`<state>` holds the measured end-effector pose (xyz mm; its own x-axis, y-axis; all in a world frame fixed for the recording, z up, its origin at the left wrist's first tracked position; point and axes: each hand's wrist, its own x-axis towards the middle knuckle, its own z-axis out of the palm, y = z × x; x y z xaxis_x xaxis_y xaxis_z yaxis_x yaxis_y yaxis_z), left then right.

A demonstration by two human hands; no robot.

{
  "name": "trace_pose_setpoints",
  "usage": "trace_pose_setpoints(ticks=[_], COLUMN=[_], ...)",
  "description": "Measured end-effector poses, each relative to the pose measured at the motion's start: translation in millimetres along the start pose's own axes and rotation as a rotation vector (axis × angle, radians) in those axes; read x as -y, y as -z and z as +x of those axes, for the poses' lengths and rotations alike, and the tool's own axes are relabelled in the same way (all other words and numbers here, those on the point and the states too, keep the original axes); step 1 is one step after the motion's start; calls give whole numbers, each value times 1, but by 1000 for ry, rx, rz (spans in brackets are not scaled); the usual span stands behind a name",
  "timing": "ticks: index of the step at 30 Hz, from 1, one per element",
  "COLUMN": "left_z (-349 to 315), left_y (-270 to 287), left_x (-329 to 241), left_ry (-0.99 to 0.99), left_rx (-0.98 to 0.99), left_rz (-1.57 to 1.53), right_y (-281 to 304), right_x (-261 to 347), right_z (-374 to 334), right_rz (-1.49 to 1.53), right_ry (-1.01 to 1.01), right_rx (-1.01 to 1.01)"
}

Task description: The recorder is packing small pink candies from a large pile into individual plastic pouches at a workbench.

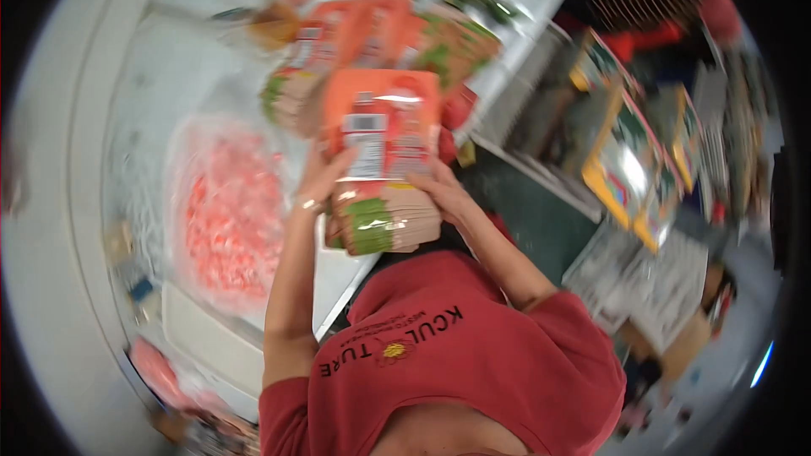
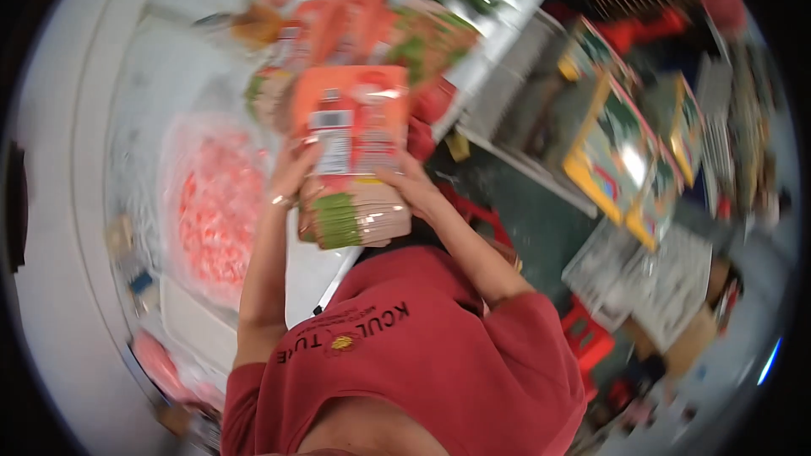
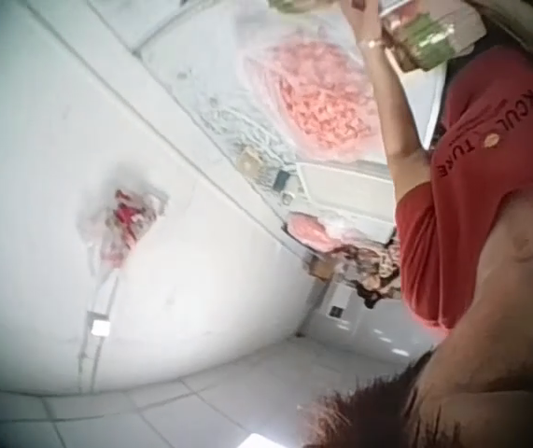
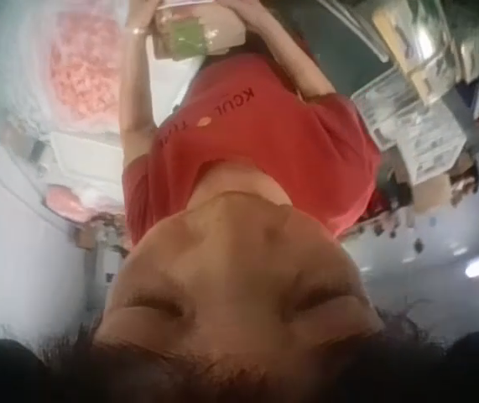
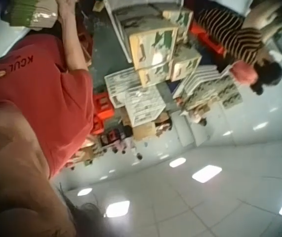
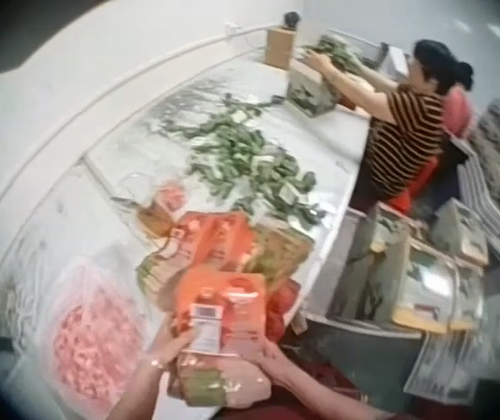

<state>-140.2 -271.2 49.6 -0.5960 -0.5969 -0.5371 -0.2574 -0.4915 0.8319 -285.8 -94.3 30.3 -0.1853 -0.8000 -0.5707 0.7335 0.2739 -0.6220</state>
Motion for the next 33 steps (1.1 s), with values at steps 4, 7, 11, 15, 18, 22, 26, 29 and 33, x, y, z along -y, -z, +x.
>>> trace_pose_setpoints(ticks=[4, 7, 11, 15, 18, 22, 26, 29, 33], left_z=[-66, -110, -185, -249, -274, -292, -308, -299, -321], left_y=[24, 80, 121, 213, 227, 215, 240, 228, 223], left_x=[27, 50, 62, 102, 115, 125, 140, 137, 133], left_ry=[116, 132, -32, -147, -293, -396, -474, -397, -454], left_rx=[-20, -49, -243, -292, -377, -473, -444, -687, -753], left_rz=[-284, -258, -221, -290, -344, -392, -322, -293, -282], right_y=[-37, -55, -18, 142, 199, 232, 213, 256, 252], right_x=[-41, -113, -154, -244, -300, -384, -380, -382, -363], right_z=[-30, -46, -54, -58, -81, -48, 1, -56, -57], right_rz=[-504, -426, 78, -1330, -1965, -1971, -1989, -1926, -1837], right_ry=[124, 300, -18, 7, -358, -786, -743, -670, -657], right_rx=[-136, -175, 92, -708, 173, 696, 737, 854, 975])
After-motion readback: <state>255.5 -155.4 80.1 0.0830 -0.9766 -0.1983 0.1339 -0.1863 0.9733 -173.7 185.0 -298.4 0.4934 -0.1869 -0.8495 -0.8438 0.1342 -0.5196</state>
